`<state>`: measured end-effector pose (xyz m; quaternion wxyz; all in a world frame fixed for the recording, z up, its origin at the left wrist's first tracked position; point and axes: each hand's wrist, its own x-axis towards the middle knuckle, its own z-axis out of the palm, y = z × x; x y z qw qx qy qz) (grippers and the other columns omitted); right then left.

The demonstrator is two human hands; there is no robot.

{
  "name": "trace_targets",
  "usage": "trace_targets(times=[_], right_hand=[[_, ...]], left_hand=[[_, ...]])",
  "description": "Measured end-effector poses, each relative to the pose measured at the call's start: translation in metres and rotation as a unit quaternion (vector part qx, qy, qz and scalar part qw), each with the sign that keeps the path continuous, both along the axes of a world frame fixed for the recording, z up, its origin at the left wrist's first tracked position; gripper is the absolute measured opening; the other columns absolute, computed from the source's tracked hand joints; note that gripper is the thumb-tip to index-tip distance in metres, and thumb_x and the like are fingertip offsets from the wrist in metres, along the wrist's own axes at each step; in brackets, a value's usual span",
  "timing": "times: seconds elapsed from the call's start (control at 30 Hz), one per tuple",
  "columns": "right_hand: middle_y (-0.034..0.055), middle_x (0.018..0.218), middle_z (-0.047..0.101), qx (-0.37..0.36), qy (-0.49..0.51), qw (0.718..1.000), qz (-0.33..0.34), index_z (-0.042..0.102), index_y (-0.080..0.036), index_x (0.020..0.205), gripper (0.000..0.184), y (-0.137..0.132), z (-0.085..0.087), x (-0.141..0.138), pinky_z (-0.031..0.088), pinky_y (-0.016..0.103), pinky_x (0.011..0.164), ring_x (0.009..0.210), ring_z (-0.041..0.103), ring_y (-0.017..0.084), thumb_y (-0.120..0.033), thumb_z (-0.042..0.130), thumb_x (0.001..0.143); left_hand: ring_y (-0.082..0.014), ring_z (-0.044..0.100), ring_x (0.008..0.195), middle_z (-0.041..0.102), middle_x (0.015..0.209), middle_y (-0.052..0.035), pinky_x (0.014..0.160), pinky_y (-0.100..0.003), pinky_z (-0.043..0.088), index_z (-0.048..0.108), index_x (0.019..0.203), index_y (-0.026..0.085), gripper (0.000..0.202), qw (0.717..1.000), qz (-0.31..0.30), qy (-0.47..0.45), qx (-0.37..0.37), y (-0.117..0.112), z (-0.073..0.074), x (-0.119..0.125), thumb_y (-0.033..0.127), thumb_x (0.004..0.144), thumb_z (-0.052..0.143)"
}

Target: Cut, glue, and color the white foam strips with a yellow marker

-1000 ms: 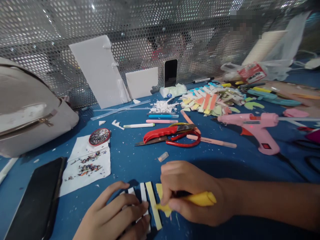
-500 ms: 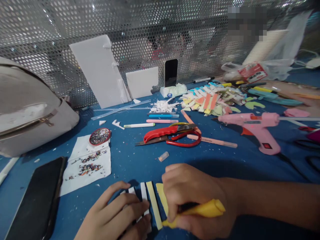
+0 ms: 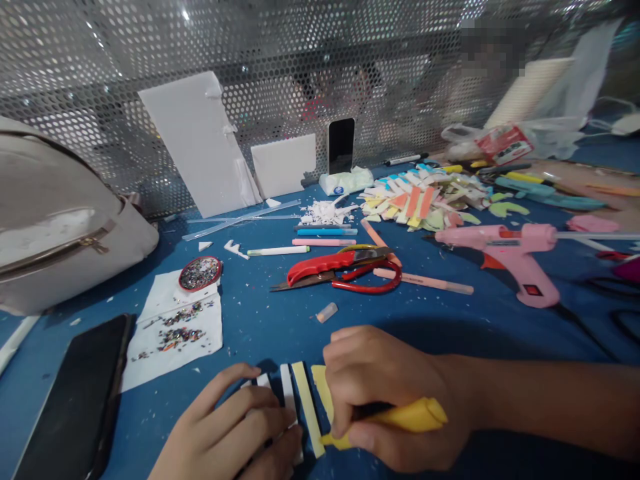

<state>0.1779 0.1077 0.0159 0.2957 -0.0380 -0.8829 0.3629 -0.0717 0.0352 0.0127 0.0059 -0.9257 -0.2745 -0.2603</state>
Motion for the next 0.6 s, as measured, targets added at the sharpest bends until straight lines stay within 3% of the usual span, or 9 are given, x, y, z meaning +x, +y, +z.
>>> trace_targets(times=[0.1,0.3,0.4,0.5,0.6], right_hand=[[0.0003,0.063,0.061,-0.009,0.002,1.000,0.024,0.048,-0.022,0.076,0.019,0.0010,0.0006,-0.0004,0.036,0.031,0.064,0.061,0.053,0.015,-0.029,0.044,0.094],[0.0012,0.063,0.059,-0.009,-0.012,1.000,-0.014,0.048,-0.022,0.073,0.020,0.0013,0.0032,0.0006,0.037,0.031,0.064,0.060,0.050,0.016,-0.025,0.041,0.092],[-0.0002,0.061,0.057,-0.020,0.004,1.000,-0.008,0.049,-0.021,0.073,0.027,0.0009,0.0015,0.0018,0.037,0.031,0.064,0.058,0.049,0.015,-0.030,0.039,0.097],[0.0008,0.062,0.057,-0.026,0.018,0.998,-0.049,0.052,-0.020,0.075,0.041,-0.0008,0.0002,0.0034,0.039,0.032,0.066,0.060,0.049,0.015,-0.039,0.031,0.105],[0.0006,0.063,0.056,-0.050,0.058,0.994,-0.084,0.056,-0.018,0.078,0.047,-0.0015,0.0018,0.0053,0.039,0.031,0.066,0.060,0.048,0.014,-0.045,0.032,0.107]], left_hand=[[-0.0082,0.067,0.095,0.074,0.097,0.0074,0.121,-0.030,0.030,0.073,0.103,0.022,0.026,1.000,-0.006,0.008,0.004,0.0008,0.0003,-0.0013,0.017,0.104,0.047],[-0.0084,0.068,0.095,0.074,0.094,0.0068,0.121,-0.030,0.031,0.072,0.108,0.022,0.027,1.000,-0.004,0.015,0.006,0.0018,-0.0009,-0.0015,0.016,0.104,0.046],[-0.0086,0.068,0.094,0.074,0.094,0.0071,0.120,-0.031,0.031,0.073,0.104,0.022,0.028,1.000,0.001,0.009,0.002,0.0009,-0.0001,-0.0004,0.016,0.105,0.046],[-0.0088,0.067,0.096,0.074,0.097,0.0070,0.119,-0.030,0.032,0.073,0.104,0.022,0.027,1.000,-0.002,0.000,-0.001,-0.0013,-0.0001,0.0009,0.016,0.105,0.047],[-0.0113,0.064,0.103,0.074,0.101,0.0040,0.116,-0.033,0.034,0.073,0.108,0.023,0.027,0.998,0.041,-0.033,0.016,-0.0045,-0.0017,0.0020,0.025,0.107,0.046]])
